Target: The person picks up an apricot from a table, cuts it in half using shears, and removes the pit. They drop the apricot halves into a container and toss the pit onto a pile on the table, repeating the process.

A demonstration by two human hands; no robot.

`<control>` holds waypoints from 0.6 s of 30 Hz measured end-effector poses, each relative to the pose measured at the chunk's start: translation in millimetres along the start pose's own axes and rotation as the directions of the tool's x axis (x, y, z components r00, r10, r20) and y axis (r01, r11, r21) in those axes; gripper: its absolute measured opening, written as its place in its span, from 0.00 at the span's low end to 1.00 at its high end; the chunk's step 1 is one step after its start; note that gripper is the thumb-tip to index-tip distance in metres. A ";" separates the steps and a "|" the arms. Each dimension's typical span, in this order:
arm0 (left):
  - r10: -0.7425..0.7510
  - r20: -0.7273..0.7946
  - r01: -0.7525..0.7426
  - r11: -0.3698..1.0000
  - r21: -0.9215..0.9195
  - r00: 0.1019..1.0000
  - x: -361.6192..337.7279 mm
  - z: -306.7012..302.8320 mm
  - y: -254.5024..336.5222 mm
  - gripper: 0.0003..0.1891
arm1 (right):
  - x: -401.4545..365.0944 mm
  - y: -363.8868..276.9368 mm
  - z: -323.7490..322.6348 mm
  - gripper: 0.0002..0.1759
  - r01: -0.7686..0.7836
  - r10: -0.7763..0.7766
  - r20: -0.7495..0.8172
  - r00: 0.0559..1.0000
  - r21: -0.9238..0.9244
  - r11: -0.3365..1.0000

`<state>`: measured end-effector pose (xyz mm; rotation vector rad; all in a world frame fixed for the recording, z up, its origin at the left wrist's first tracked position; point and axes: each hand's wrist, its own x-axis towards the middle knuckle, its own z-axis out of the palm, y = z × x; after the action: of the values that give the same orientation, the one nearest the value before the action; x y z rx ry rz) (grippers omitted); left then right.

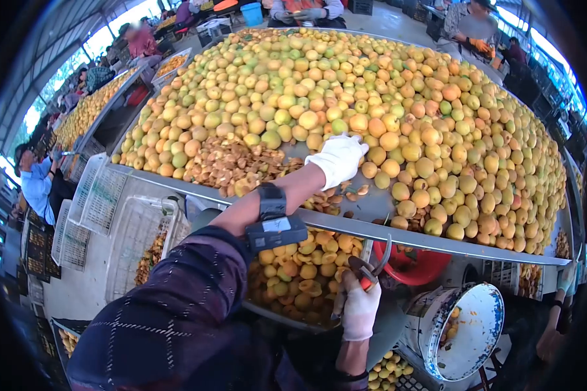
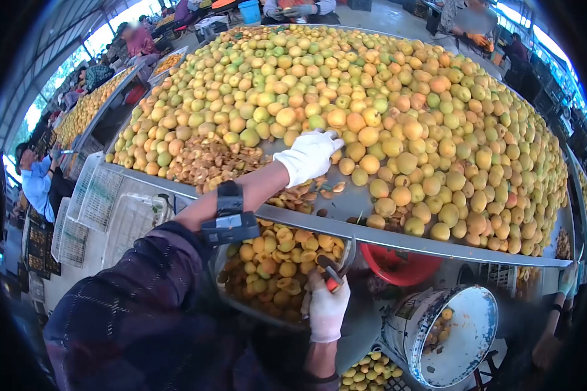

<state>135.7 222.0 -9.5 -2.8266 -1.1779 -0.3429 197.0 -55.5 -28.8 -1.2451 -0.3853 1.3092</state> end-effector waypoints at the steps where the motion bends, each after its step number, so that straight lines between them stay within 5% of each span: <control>1: 0.041 0.076 -0.045 0.997 0.056 0.996 8.4 8.2 0.7 0.20 | 0.8 -2.0 -0.7 0.18 -0.005 0.005 -0.009 1.000 0.009 1.000; 6: 0.008 0.055 -0.006 0.999 -0.040 0.998 -0.8 -3.9 -6.5 0.21 | 3.3 -2.6 1.6 0.17 0.060 -0.060 -0.023 0.998 -0.004 0.998; 7: -0.087 0.108 0.120 0.928 -0.352 0.990 -11.4 -22.5 -6.8 0.21 | 2.7 -3.0 1.2 0.18 0.063 -0.063 -0.026 0.998 0.023 0.998; 10: -0.178 0.287 0.320 0.198 -0.926 0.941 -62.9 -53.5 -5.0 0.19 | 1.1 2.6 2.1 0.19 0.083 -0.083 -0.031 0.996 0.005 0.997; 12: -0.092 0.375 0.304 -0.425 -0.853 0.923 -100.8 -54.4 0.0 0.18 | 0.6 10.6 6.9 0.18 0.144 -0.146 -0.038 0.989 -0.049 0.988; 13: -0.095 0.372 0.298 -0.433 -0.851 0.923 -117.6 -56.4 3.2 0.18 | -2.9 12.4 9.9 0.18 0.144 -0.146 -0.037 0.989 -0.059 0.988; 15: 0.052 0.378 0.295 -0.727 -0.620 0.924 -146.6 -63.7 11.6 0.19 | -11.5 13.6 17.3 0.16 0.203 -0.206 -0.022 0.978 -0.107 0.973; 18: 0.117 0.424 0.305 -0.860 -0.408 0.898 -177.7 -58.9 25.3 0.20 | -43.8 -2.5 39.7 0.13 0.381 -0.396 -0.020 0.918 -0.237 0.894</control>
<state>21.6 72.5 8.3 0.3808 0.3487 0.5972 152.8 -74.4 5.6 -1.3169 -0.7143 0.8932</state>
